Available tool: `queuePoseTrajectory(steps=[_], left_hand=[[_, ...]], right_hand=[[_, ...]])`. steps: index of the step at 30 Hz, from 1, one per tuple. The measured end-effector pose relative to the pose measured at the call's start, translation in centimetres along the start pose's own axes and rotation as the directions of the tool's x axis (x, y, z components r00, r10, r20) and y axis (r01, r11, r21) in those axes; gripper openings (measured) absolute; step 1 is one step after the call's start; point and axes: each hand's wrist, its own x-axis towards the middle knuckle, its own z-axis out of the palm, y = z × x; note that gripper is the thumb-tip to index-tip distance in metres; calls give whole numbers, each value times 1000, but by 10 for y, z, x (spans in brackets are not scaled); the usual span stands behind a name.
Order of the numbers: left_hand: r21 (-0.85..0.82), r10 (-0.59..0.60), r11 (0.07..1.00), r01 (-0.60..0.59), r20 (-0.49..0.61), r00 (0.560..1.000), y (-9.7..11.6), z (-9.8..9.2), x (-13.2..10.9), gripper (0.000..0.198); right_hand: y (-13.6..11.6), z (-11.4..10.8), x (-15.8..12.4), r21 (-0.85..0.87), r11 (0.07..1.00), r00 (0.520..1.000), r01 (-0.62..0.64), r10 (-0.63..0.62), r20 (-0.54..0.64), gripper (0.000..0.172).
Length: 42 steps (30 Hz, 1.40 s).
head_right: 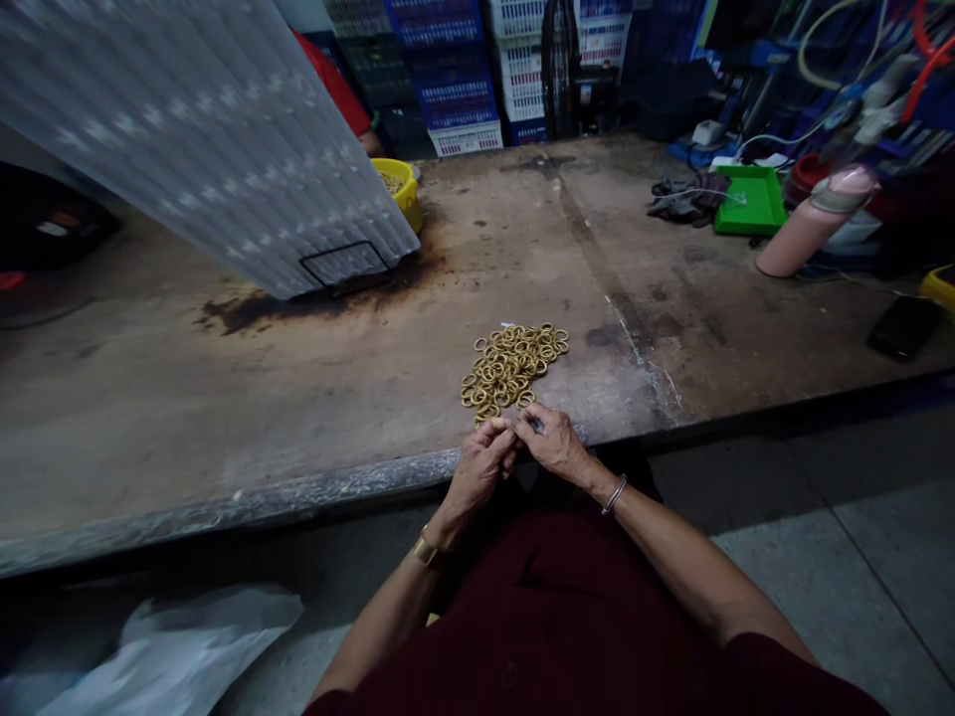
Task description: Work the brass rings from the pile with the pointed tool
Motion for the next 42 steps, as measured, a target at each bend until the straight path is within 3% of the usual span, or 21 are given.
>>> queuePoseTrajectory(steps=[6, 12, 17, 21, 25, 29, 42], left_hand=[[-15, -76, 997, 78, 95, 993, 2, -1, 0, 39], [-43, -31, 998, 35, 93, 995, -2, 0, 0, 36], [-45, -21, 999, 24, 71, 997, -5, -2, 0, 35], [-25, 4, 1000, -4, 16, 1000, -7, -5, 0, 34], [5, 17, 1000, -17, -34, 999, -5, -4, 0, 36], [14, 28, 1000, -27, -47, 998, -2, -2, -1, 35], [-20, 40, 999, -43, -132, 990, -2, -3, -4, 37]], right_hand=[[-3, -2, 0, -41, 999, 1000, -21, 22, 23, 24], [-7, -4, 2, -6, 1000, 998, -24, 25, 62, 27], [5, -5, 10, 56, 990, 992, -126, 127, -24, 28], [10, -5, 10, -113, 993, 999, -32, 27, -45, 16], [3, -6, 1, -366, 927, 992, 79, -37, 119, 15], [-6, -6, -5, -557, 813, 963, 172, -20, 269, 21], [-17, 0, 1, -714, 694, 943, 89, 172, 284, 26]])
